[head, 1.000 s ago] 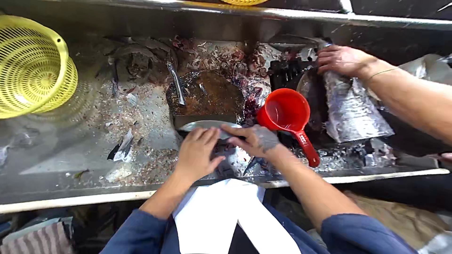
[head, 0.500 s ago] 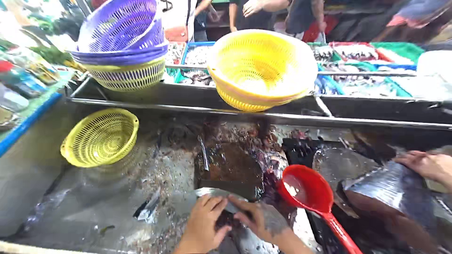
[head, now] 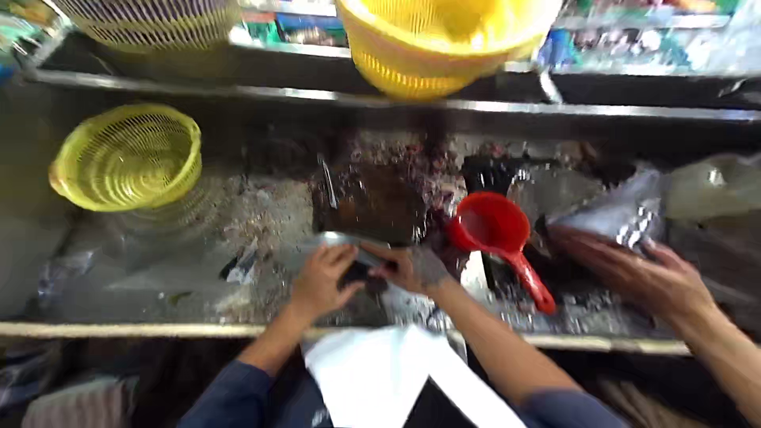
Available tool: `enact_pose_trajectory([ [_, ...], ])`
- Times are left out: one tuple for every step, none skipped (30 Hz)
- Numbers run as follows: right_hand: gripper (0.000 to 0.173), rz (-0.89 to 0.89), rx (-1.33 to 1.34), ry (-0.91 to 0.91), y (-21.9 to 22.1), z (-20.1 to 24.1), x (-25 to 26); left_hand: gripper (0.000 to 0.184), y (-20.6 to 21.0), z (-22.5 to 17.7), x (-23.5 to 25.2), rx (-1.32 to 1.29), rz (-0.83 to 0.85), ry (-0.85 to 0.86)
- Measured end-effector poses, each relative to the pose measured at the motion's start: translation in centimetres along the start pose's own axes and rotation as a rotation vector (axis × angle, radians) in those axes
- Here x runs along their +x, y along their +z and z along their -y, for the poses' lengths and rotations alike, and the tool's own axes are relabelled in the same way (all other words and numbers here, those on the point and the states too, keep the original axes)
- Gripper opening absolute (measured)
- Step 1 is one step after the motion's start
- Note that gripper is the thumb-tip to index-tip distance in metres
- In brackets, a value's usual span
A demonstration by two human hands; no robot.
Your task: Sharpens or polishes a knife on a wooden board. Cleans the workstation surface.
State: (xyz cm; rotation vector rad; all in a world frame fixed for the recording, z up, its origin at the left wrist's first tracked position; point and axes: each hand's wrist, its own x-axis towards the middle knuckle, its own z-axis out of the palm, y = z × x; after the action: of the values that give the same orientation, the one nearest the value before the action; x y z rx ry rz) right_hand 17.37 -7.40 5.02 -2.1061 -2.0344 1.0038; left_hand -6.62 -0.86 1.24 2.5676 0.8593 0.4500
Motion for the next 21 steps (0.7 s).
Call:
enact_pose_trajectory([
  [0.068,0.036,0.044,-0.016,0.1,0.4,0.0,0.066,-0.5,0.0,-0.4,0.022,0.001,0.003],
  [0.072,0.041,0.099,-0.044,0.2,0.4,-0.2,0.065,-0.8,-0.3,0.1,0.042,-0.029,0.02],
  [0.073,0.036,0.191,-0.086,-0.1,0.3,-0.3,0.062,-1.1,-0.7,1.3,0.056,-0.083,0.052],
  [0.072,0.038,0.35,-0.136,-0.3,0.2,-1.0,0.059,-1.2,-1.5,2.3,0.073,-0.141,0.088],
  [0.071,0.056,0.552,-0.174,-0.2,-0.1,-2.0,0.056,-1.2,-2.5,3.2,0.093,-0.193,0.123],
  [0.068,0.096,0.796,-0.183,0.1,-0.3,-2.8,0.053,-1.1,-3.3,4.2,0.107,-0.239,0.164],
  [0.063,0.169,1.04,-0.158,0.3,-0.7,-3.6,0.05,-0.7,-4.1,5.2,0.109,-0.274,0.208],
  [0.055,0.254,1.229,-0.125,0.5,-1.2,-4.1,0.049,-0.3,-4.6,6.0,0.11,-0.282,0.247],
  [0.042,0.33,1.35,-0.088,0.7,-1.8,-4.4,0.048,0.2,-5.1,6.8,0.101,-0.261,0.277],
  [0.03,0.371,1.413,-0.056,0.9,-2.4,-4.5,0.047,0.8,-5.3,7.5,0.09,-0.213,0.293],
  [0.019,0.387,1.436,-0.035,1.0,-3.0,-4.4,0.047,1.3,-5.5,8.2,0.078,-0.151,0.291],
  [0.017,0.395,1.428,-0.011,1.0,-3.5,-4.4,0.049,1.7,-5.6,8.7,0.06,-0.09,0.279],
  [0.02,0.406,1.405,0.016,0.9,-3.9,-4.5,0.05,2.1,-5.8,9.1,0.04,-0.037,0.26],
  [0.023,0.419,1.378,0.05,0.7,-4.3,-4.7,0.052,2.5,-6.0,9.3,0.019,0.005,0.241],
  [0.027,0.428,1.35,0.089,0.4,-4.5,-4.8,0.054,2.7,-6.2,9.5,-0.001,0.051,0.223],
  [0.029,0.414,1.331,0.125,0.3,-4.6,-5.0,0.057,2.7,-6.5,9.7,-0.016,0.118,0.204],
  [0.032,0.385,1.32,0.149,0.3,-4.6,-5.1,0.057,2.6,-6.8,9.9,-0.019,0.189,0.188],
  [0.033,0.349,1.307,0.163,0.4,-4.6,-5.2,0.058,2.6,-7.1,10.2,-0.004,0.247,0.175],
  [0.033,0.316,1.288,0.175,0.4,-4.5,-5.2,0.059,2.6,-7.3,10.6,0.016,0.291,0.162],
  [0.033,0.292,1.263,0.187,0.4,-4.4,-5.1,0.06,2.6,-7.4,11.0,0.036,0.325,0.152],
  [0.032,0.274,1.232,0.198,0.3,-4.3,-5.0,0.061,2.7,-7.6,11.2,0.05,0.35,0.143],
])
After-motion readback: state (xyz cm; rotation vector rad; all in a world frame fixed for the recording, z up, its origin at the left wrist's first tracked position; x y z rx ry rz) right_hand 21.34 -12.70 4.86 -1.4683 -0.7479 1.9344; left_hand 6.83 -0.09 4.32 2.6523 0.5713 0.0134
